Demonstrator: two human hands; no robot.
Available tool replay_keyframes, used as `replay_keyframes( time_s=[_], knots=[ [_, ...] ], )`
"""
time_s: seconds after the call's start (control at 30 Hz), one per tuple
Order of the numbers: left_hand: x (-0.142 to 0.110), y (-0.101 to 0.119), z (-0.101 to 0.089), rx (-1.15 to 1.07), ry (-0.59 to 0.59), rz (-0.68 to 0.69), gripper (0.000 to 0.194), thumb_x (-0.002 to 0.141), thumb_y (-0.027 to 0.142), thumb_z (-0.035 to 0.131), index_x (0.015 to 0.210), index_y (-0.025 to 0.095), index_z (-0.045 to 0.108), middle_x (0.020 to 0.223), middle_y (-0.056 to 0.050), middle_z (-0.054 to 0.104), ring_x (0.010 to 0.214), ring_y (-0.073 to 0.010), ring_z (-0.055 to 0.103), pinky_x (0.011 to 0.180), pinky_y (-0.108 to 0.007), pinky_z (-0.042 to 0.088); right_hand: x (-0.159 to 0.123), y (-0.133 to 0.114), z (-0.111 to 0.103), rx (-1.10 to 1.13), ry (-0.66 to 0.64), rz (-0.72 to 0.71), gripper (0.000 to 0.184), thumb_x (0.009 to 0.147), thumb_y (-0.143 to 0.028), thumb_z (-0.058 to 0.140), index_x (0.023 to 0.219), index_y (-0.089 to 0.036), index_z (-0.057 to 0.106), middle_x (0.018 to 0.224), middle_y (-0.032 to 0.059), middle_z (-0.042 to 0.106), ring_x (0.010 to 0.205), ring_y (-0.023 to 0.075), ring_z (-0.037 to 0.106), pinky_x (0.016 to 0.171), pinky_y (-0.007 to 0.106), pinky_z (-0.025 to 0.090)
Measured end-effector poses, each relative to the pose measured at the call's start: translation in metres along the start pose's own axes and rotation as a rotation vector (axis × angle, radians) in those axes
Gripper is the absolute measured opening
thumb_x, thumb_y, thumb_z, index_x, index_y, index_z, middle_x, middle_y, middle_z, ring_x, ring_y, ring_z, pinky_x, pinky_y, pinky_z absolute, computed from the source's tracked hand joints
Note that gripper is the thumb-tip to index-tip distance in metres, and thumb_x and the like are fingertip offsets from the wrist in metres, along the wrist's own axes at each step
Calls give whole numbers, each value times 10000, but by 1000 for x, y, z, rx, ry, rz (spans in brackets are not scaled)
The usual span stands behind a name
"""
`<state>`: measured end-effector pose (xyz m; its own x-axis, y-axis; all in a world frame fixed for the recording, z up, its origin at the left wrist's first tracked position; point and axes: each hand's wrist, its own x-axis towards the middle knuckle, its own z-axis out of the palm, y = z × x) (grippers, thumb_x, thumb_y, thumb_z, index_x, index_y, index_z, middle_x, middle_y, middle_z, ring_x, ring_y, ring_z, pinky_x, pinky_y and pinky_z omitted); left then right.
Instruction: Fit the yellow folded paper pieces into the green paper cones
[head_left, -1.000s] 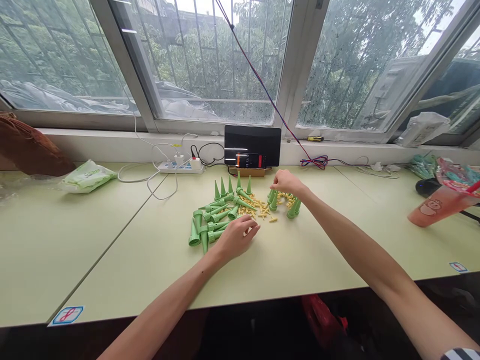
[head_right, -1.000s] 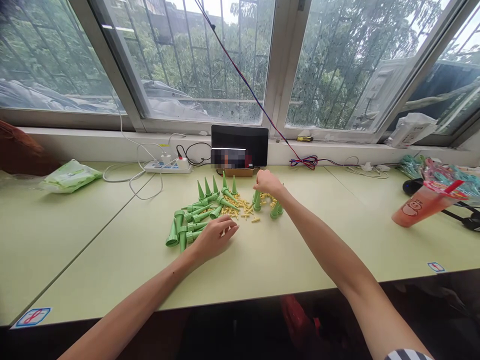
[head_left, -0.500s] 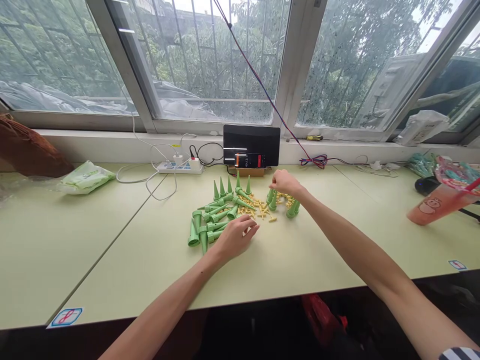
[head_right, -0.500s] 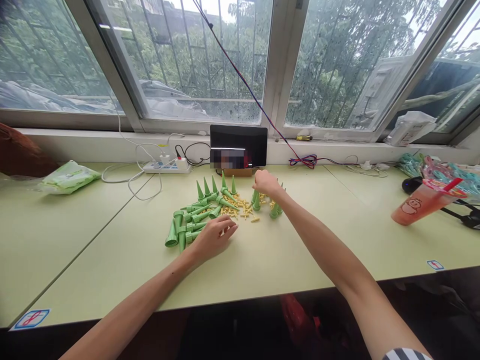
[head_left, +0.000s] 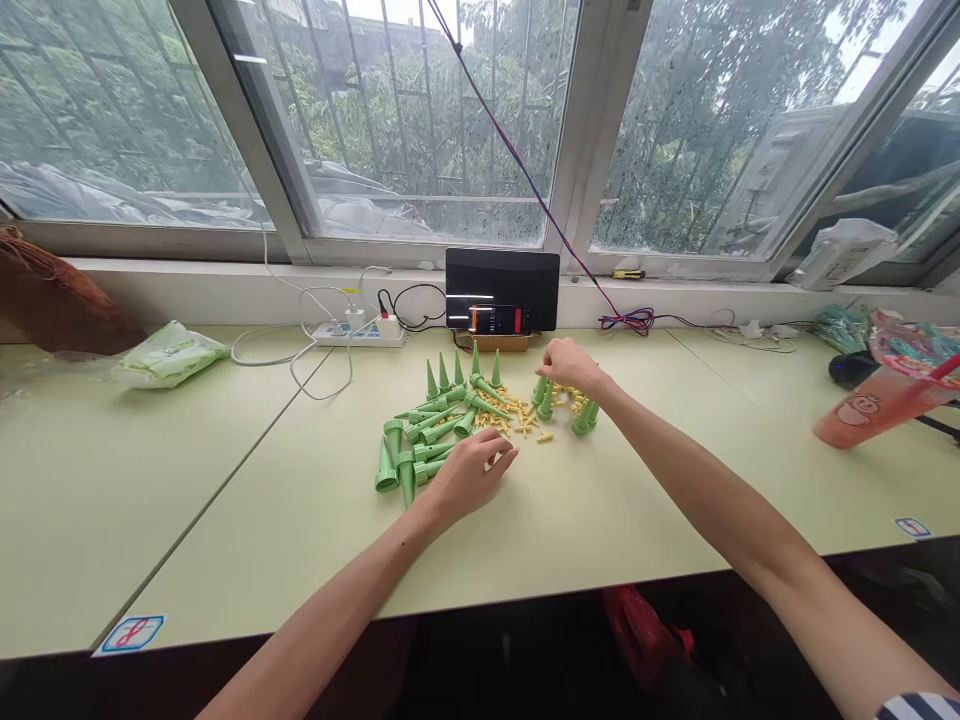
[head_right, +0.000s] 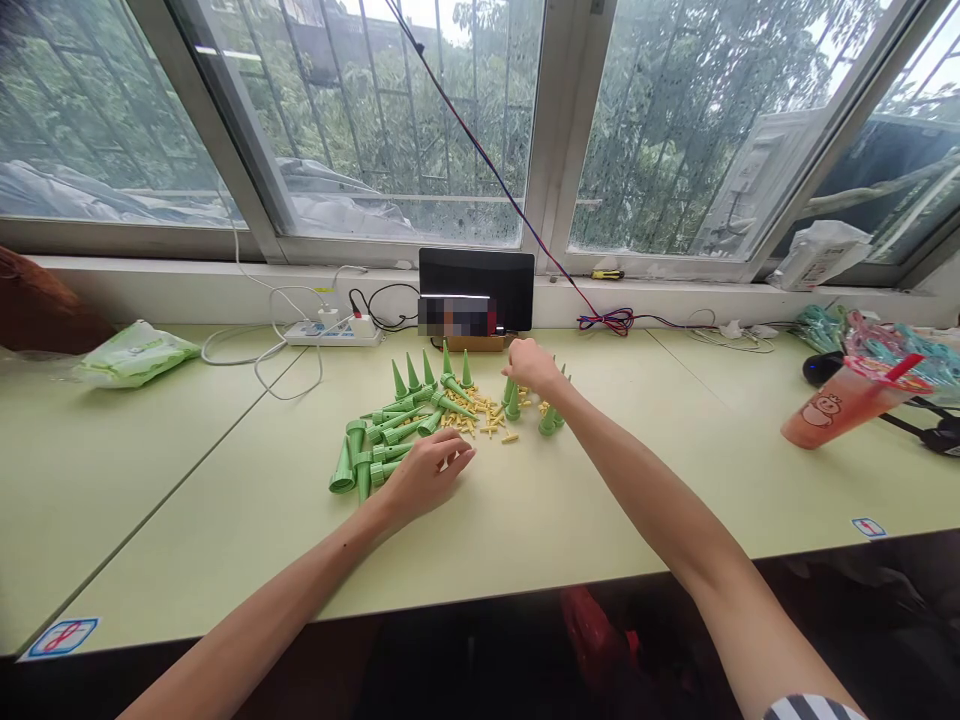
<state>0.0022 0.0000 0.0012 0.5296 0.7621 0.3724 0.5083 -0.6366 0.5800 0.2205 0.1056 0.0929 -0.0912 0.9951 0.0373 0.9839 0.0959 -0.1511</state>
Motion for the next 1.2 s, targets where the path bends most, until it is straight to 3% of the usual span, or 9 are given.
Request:
replay_keyframes(
  time_s=[0.2,0.37,0.43,0.6,0.77,1.0,1.2],
  knots=[
    [0,0,0,-3,3,1,311,1005,332,443,815,181,639,843,-26,598,660,-119,502,645,-269,407,-6,1,-6,30,66,10,257,896,-363,648,762,-146,677,836,115,685,748,202,616,620,277,388],
    [1,-1,-1,-3,-3,15,299,1002,318,448,815,178,634,837,-22,593,654,-114,497,639,-264,404,-41,-5,-12,79,382,-28,221,969,-315,524,865,-160,644,837,95,674,729,197,588,635,281,355],
    [1,-1,-1,-2,-4,21,296,1002,314,450,814,177,633,840,-21,593,658,-112,498,644,-263,404,-61,-8,-6,98,440,-45,244,990,-292,476,843,-164,623,792,83,658,697,189,574,630,280,344],
    [0,2,-1,0,-3,20,295,1000,312,455,805,175,628,837,-21,591,679,-118,508,651,-267,403,-96,-7,34,171,309,-12,293,1001,-282,450,792,-161,615,748,78,656,671,188,593,641,282,383],
    [0,1,0,-8,-14,7,304,999,324,451,802,179,631,848,-25,598,680,-122,517,663,-273,411,-99,-1,73,215,55,126,249,988,-306,505,1024,-106,648,880,137,698,832,234,672,708,280,439],
    [-1,-2,1,-4,-20,2,317,1001,329,444,794,175,629,831,-28,589,681,-126,508,646,-275,405,-91,-3,84,269,-2,162,290,993,-324,489,1128,-93,600,1003,171,691,987,276,669,792,304,465],
    [-1,-2,1,-6,-22,13,306,998,321,452,796,177,630,829,-23,587,678,-122,508,650,-273,407,-88,-3,87,293,-16,174,284,988,-333,479,1144,-111,566,1052,177,679,997,294,661,773,329,480]
  ],
)
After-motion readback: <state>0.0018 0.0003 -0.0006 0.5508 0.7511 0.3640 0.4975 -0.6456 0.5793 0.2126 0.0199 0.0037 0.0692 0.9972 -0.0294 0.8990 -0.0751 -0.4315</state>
